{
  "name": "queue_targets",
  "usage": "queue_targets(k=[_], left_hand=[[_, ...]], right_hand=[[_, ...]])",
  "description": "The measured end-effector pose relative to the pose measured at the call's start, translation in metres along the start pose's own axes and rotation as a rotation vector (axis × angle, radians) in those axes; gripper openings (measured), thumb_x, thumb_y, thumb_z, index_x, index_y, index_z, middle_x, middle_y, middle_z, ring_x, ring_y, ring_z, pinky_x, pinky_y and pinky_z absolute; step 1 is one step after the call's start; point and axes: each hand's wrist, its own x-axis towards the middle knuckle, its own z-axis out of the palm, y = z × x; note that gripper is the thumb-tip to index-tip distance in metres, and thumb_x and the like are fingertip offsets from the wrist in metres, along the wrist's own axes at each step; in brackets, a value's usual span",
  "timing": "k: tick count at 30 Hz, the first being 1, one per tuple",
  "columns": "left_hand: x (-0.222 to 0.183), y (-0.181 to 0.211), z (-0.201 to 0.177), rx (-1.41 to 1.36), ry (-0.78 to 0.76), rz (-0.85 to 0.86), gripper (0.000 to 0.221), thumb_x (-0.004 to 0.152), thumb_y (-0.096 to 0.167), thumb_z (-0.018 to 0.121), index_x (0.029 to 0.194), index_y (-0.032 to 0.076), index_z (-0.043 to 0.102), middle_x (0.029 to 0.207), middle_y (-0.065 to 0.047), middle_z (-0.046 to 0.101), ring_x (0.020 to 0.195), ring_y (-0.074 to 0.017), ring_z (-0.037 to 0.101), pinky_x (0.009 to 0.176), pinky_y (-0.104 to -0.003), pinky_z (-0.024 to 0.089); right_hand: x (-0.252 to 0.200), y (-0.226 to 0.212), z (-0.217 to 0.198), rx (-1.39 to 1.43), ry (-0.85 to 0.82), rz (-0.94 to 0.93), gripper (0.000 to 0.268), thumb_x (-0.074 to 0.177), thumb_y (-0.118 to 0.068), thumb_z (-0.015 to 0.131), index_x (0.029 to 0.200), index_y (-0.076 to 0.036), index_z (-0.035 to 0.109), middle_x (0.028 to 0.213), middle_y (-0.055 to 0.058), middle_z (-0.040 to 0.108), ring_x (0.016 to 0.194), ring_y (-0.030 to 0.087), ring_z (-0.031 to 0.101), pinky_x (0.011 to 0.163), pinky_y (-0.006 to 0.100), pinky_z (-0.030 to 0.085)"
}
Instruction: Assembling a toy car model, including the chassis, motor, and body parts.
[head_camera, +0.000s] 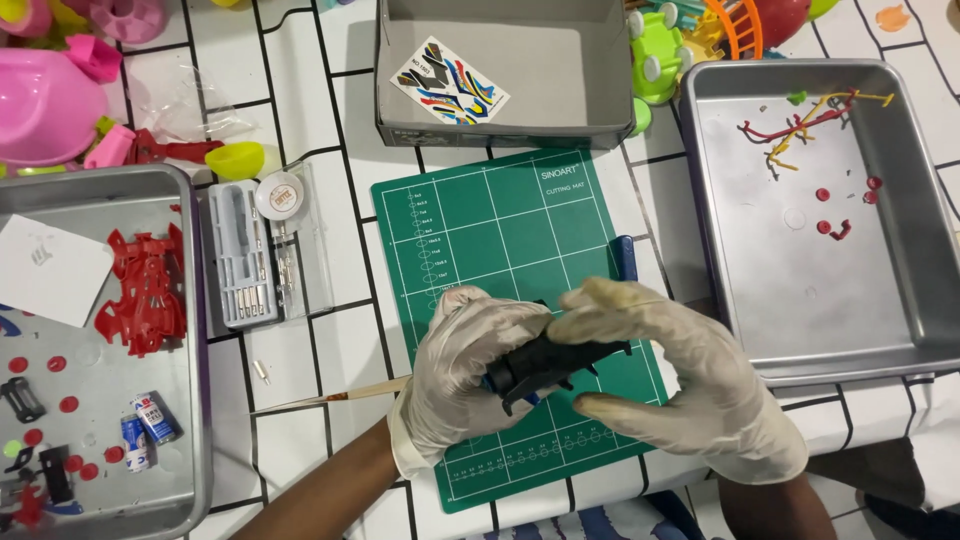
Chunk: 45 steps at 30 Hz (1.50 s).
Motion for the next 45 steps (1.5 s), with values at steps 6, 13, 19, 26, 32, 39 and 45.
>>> queue_targets(k=[6,13,19,26,32,39,45], left_hand=[[-0.059,-0.054,0.028,0.003,-0.055,-0.026,0.052,0.087,0.043,0.073,0.131,0.018,0.059,0.12,-0.002,0.065,0.117,-0.0252,0.058,0.109,-0.044,0.042],[-0.14,-0.111,0.064,-1.156,0.013,-0.806,0.07,0.081,0.024,0.088,0.14,0.006,0.057,0.137,-0.013,0.063,0.13,-0.0242,0.058,0.119,-0.044,0.042],[-0.116,-0.103,0.056,-0.191,-0.049,-0.133,0.063,0.089,0.045,0.077,0.142,0.021,0.053,0.137,-0.001,0.061,0.134,-0.0245,0.053,0.122,-0.045,0.037],[-0.041,-0.035,0.015,0.023,-0.058,-0.014,0.051,0.093,0.047,0.068,0.13,0.013,0.061,0.128,-0.005,0.066,0.12,-0.0278,0.06,0.11,-0.047,0.043],[-0.101,-0.08,0.043,-0.256,-0.179,-0.157,0.059,0.095,0.044,0.07,0.146,0.019,0.051,0.143,-0.002,0.058,0.138,-0.0244,0.05,0.125,-0.048,0.029],[-0.136,-0.106,0.057,-0.405,-0.265,-0.363,0.073,0.083,0.037,0.082,0.146,0.019,0.05,0.143,-0.003,0.058,0.142,-0.024,0.048,0.129,-0.049,0.024],[-0.046,-0.038,0.016,-0.145,-0.094,-0.032,0.052,0.097,0.049,0.064,0.138,0.017,0.057,0.135,-0.002,0.064,0.13,-0.0274,0.058,0.119,-0.049,0.038]], right_hand=[[0.019,-0.011,0.01,-0.091,-0.007,0.0,0.068,0.085,-0.005,0.086,0.141,0.004,0.048,0.106,0.009,0.076,0.097,0.02,0.079,0.091,0.029,0.07],[0.007,0.007,0.027,-0.062,0.127,-0.164,0.066,0.084,0.001,0.087,0.137,0.005,0.049,0.097,0.011,0.069,0.09,0.024,0.075,0.088,0.038,0.07],[0.008,-0.003,0.026,-0.043,0.081,-0.044,0.052,0.084,0.001,0.084,0.128,0.002,0.056,0.094,0.007,0.066,0.092,0.026,0.074,0.088,0.04,0.067],[0.007,0.004,0.038,0.077,0.169,-0.069,0.032,0.083,0.007,0.077,0.106,-0.004,0.057,0.098,0.008,0.067,0.091,0.027,0.073,0.088,0.041,0.066],[0.001,0.001,0.029,0.169,0.119,-0.06,0.065,0.09,0.004,0.077,0.145,-0.011,0.044,0.099,0.008,0.061,0.097,0.028,0.069,0.093,0.043,0.066],[0.01,0.002,0.036,0.058,0.17,-0.085,0.043,0.085,0.007,0.076,0.119,-0.003,0.052,0.096,0.008,0.062,0.092,0.027,0.072,0.084,0.04,0.067],[0.014,-0.005,0.037,0.011,0.159,-0.021,0.032,0.084,0.004,0.077,0.109,-0.002,0.059,0.1,0.009,0.07,0.093,0.027,0.075,0.085,0.039,0.067]])
